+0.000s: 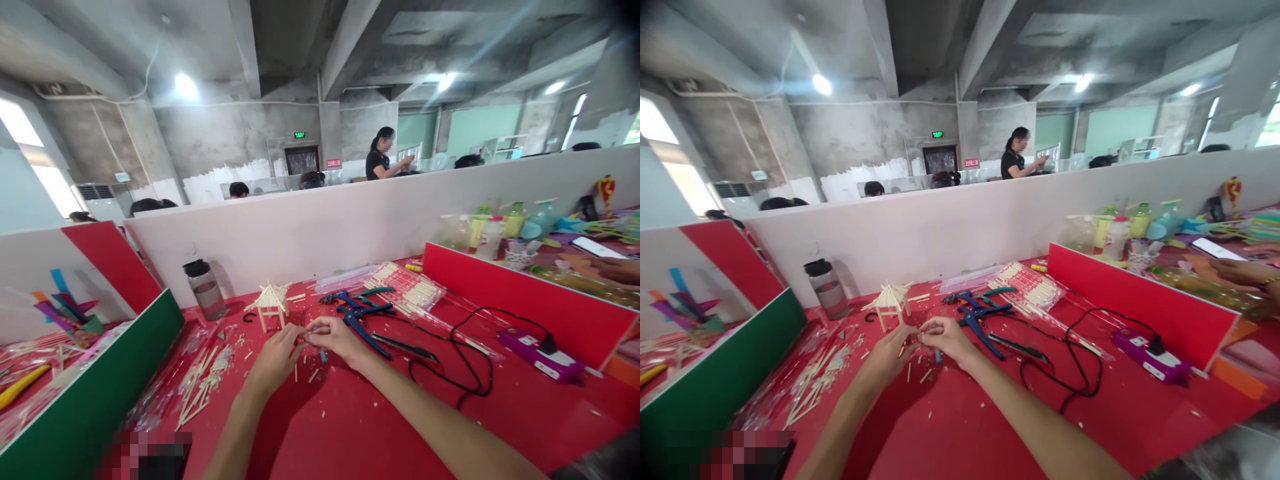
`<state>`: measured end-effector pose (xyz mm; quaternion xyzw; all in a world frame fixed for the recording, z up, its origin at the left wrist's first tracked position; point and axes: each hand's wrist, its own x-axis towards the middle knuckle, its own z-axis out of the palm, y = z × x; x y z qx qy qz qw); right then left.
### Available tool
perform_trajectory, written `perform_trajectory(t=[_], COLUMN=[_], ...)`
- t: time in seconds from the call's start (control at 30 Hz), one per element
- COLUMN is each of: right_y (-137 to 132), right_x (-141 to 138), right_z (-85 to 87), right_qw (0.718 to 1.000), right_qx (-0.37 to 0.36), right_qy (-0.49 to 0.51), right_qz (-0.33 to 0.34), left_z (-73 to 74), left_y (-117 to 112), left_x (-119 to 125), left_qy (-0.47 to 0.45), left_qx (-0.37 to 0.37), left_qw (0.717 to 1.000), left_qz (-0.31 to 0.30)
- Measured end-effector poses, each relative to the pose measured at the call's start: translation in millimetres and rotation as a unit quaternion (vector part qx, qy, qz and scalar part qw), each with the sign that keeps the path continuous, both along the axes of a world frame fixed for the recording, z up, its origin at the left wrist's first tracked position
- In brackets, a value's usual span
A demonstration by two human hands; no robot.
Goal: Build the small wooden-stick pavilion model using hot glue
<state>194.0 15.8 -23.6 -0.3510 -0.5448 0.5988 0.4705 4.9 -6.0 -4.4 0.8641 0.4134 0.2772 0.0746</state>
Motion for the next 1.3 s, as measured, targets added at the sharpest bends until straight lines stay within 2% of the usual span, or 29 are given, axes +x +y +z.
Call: perform_trajectory(t=[0.2,0.5,0.93,1.3], right_y=[2.1,-1.0,4.3,0.0], right_x=[-0.7,1.6,5.5,-0.1], right_z=[-1.8,6.7,-0.5,3.0], right_qw=[1.0,1.0,0.999,1.0], right_qx=[-0.017,-0.016,-0.008,-0.002], right_qy=[0.013,0.008,-0.017,0.004], right_qz=[-0.006,0.0,0.038,0.015], left_z=[0.0,-4.1,-2.5,-3.6], left_y=[-0.7,1.3,-1.2,1.1], left_x=[-2.1,-2.6,0.1,-2.2], left_qy=[-0.001,-0.002,0.01,-0.011], left_qx=[0.017,0.033,0.046,0.067], left_qw=[1.0,0.999,0.999,0.997], left_qz=[-0.014,-0.009,-0.005,-0.033])
